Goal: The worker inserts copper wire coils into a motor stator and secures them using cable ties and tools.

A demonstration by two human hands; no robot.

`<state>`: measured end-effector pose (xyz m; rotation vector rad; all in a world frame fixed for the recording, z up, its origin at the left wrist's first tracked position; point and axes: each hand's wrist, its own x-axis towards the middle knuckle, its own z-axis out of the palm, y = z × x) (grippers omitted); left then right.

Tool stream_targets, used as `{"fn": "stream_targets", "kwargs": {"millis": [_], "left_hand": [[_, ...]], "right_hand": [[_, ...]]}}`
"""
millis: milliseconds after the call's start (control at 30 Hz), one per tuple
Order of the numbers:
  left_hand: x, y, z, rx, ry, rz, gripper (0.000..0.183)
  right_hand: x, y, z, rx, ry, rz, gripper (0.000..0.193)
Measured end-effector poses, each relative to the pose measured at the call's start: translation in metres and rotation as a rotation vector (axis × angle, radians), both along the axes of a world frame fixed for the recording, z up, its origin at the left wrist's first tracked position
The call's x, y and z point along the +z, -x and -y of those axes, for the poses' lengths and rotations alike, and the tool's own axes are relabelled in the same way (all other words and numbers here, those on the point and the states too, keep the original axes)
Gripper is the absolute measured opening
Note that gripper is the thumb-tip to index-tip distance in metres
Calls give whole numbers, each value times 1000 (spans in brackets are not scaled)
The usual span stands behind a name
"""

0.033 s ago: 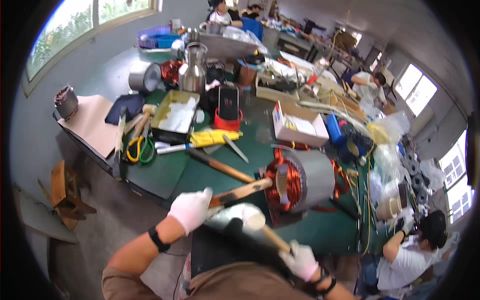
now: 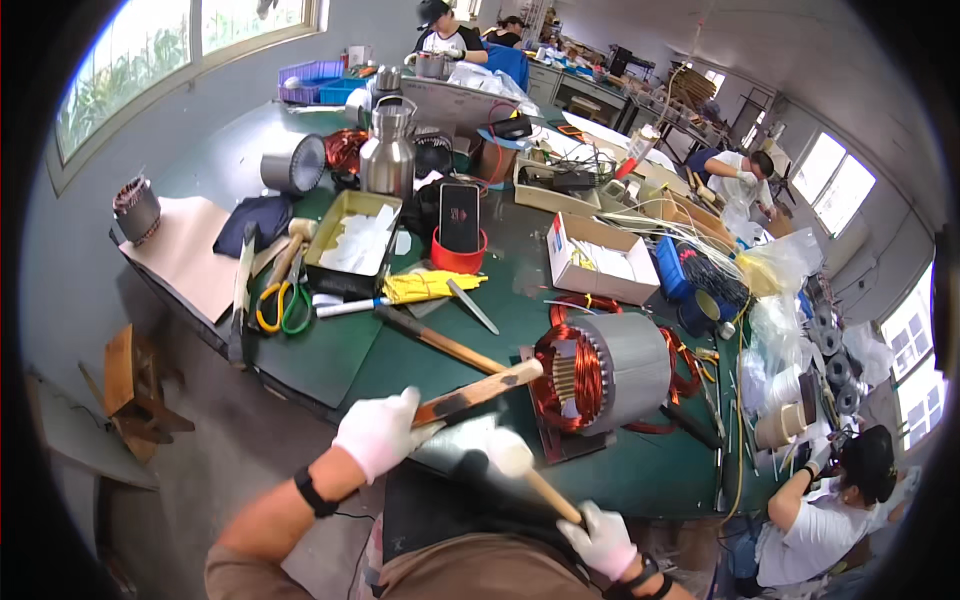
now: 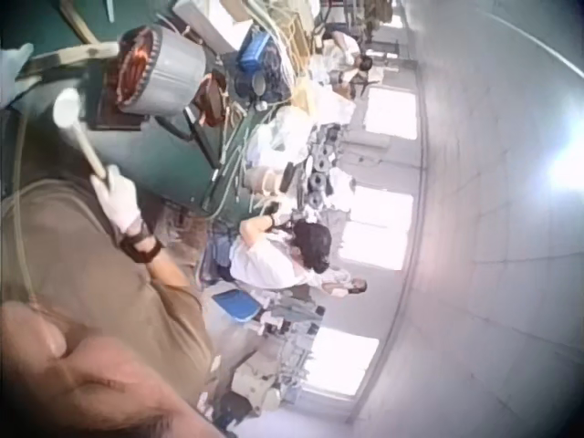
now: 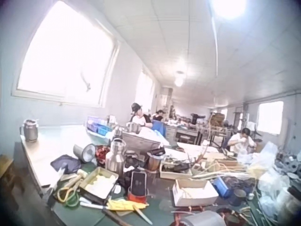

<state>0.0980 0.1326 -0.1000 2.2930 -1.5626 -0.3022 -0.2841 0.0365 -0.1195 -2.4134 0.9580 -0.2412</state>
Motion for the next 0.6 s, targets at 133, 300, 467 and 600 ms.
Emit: {"fn": "stream_targets", "kwargs": {"millis": [133,300,467,600], "left_hand": [[9,38,-16,141,337,-633,19],[6,137,28,-459,304,-1251,52],[-4,162,70,-865,396,-563,65],[-45,189,100,-623,355,137,65]], "right_hand": [[-2,12,-19,-264,-228,281,28],[34,-11,-15,-305,-829,608,32],[17,33,-27,-556,-766,744,45],[28,40,-22,-654,-709,1015,25]]}}
